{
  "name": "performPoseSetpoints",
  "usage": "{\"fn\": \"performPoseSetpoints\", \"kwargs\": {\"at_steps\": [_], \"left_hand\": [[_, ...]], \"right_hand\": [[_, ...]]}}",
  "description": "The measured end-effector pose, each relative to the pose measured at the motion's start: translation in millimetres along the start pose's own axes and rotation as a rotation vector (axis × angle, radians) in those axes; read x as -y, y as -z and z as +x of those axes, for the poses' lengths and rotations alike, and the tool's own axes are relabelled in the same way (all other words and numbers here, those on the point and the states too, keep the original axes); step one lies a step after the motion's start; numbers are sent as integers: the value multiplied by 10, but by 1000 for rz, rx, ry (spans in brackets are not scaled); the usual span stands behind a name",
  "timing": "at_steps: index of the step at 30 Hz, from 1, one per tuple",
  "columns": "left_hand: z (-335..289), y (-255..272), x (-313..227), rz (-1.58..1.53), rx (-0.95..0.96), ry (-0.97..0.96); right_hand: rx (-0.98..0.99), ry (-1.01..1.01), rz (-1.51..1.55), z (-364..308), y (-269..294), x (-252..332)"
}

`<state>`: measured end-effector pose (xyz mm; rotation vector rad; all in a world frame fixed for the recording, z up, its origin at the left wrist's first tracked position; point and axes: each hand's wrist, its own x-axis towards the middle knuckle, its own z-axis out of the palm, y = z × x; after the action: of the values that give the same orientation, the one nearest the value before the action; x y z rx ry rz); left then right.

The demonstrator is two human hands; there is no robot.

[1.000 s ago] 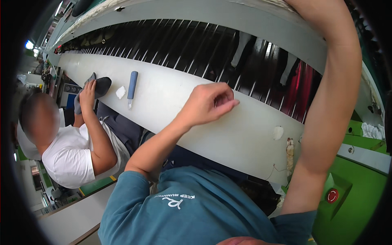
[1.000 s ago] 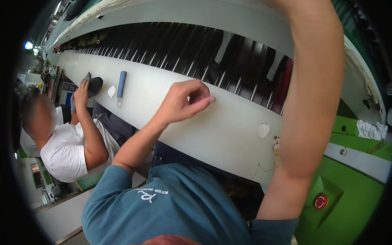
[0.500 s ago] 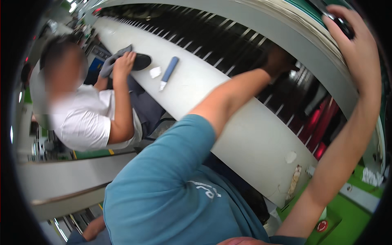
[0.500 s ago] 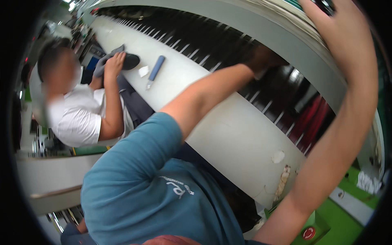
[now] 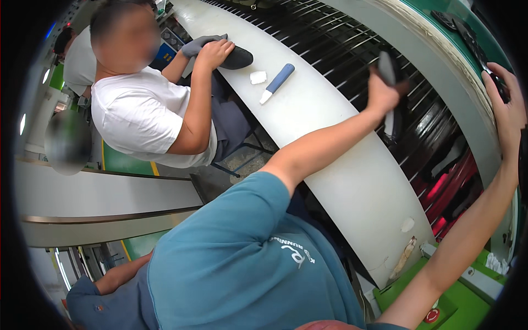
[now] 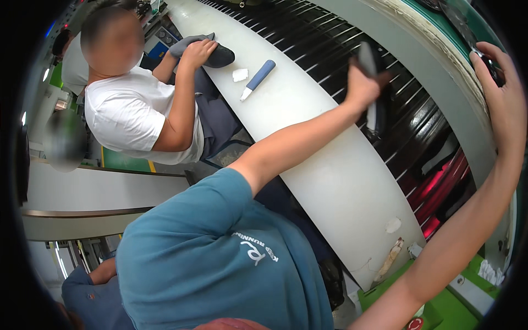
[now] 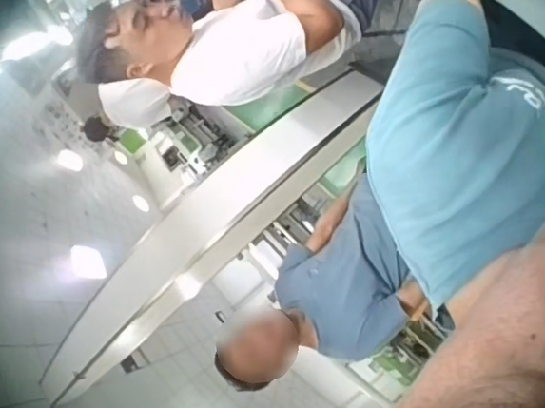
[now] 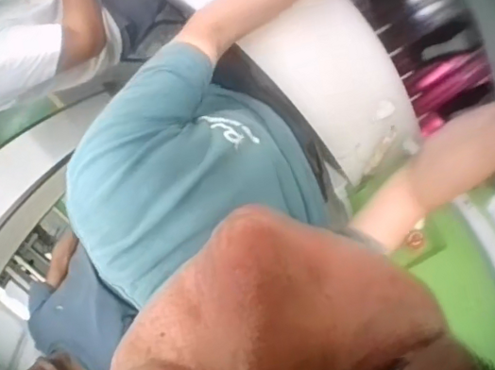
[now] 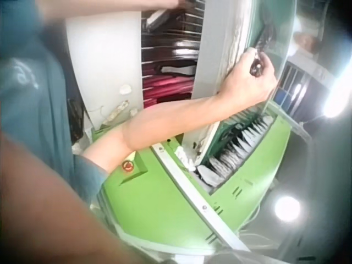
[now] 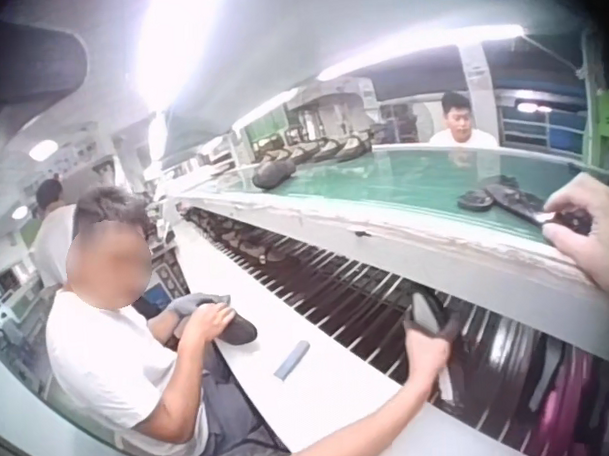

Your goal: The person assembles a black slip-on shoe by hand, inserting a gray insole and pressing the upper onto the sole. They repeatedly inspect the shoe, rotate it, and use a small tool to adjust or clean the sole area. The process is repeated for multiple shoes on a factory line.

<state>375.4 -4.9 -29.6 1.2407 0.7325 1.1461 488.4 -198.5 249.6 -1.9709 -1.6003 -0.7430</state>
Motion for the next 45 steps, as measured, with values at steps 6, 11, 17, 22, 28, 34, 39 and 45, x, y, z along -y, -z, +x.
{"fn": "performPoseSetpoints", "kwargs": {"at_steps": [6,11,17,22,28,34,39,45], "left_hand": [[-719,1081,-823,-216,115,-32],[-1272,1316,-1584,-219,384,-235],[-1511,1509,-1883,143,719,-569],[-1600,1433,-1899,49,749,-608],[-1581,1396,-1871,-52,837,-461],[-1597,1281,-1892,-117,791,-356],[-1646,1208,-1915,-104,740,-336],[-1589,1265,-1906,-141,778,-305]], "right_hand": [[47,-157,54,-70,-69,-181],[39,-209,62,-103,13,-152],[-83,-132,-30,-161,117,-49],[-129,-196,-109,-494,595,829],[-131,-401,-201,-1473,719,1242],[-271,-747,399,-2138,263,1615],[-188,-902,961,-2583,-128,1873],[-298,-960,1194,-2775,-311,2227]]}}
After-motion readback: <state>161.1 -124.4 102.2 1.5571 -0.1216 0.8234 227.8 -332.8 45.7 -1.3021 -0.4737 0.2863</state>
